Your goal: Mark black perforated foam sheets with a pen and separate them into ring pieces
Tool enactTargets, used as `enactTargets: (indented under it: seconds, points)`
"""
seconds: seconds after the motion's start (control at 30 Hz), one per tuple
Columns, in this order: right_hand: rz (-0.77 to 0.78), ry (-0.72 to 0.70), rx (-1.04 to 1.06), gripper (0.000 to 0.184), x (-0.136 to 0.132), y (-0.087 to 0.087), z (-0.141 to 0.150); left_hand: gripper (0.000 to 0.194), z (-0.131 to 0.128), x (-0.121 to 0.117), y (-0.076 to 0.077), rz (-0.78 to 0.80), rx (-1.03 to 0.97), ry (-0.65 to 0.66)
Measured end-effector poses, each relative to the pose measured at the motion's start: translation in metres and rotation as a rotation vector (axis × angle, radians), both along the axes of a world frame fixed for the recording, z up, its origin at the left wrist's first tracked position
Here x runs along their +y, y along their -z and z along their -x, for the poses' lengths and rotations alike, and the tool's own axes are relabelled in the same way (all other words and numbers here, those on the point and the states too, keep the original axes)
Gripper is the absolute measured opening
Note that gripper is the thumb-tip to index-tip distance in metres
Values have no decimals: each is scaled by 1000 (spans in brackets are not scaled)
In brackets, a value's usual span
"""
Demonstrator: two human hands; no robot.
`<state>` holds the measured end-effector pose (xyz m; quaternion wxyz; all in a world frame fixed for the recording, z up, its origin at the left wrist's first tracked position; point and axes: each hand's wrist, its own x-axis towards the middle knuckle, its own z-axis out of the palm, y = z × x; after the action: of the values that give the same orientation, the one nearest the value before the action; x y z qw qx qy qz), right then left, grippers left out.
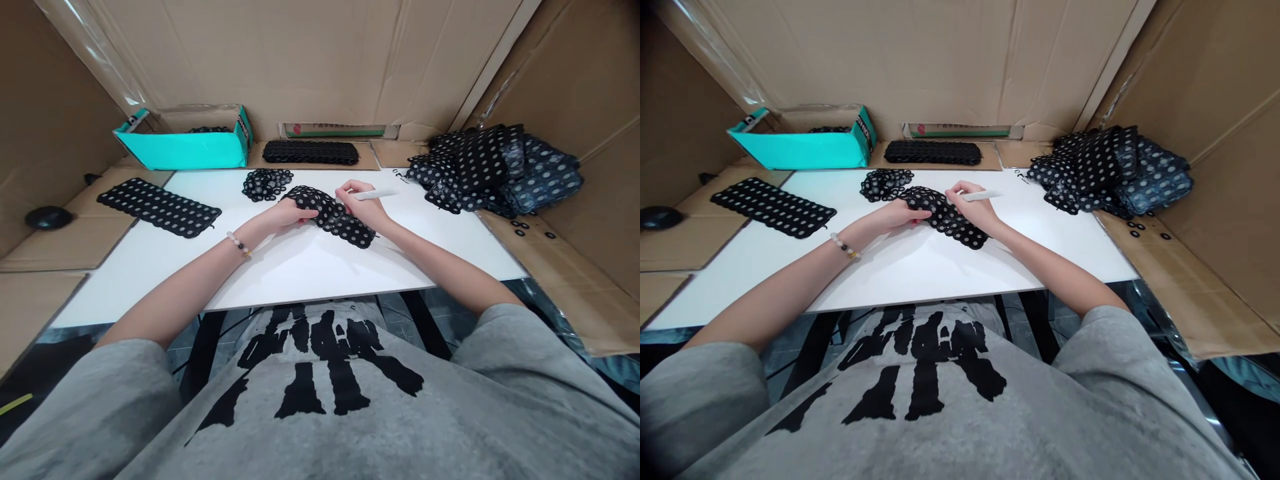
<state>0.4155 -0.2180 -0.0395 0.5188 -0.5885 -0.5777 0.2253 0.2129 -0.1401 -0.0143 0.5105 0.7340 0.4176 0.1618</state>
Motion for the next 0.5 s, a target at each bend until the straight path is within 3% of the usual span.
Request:
enactTargets:
  seconds: [0.2,0.37,0.5]
  points:
    - [124,-209,144,18,-5,5,14,47,2,-8,-14,29,47,-42]
    - [241,-188,314,6,-1,6,18,45,1,-10,-14,69,8,-78]
    - [248,-185,362,2,0,7,19,44,1,-2,-3,65,-5,-99]
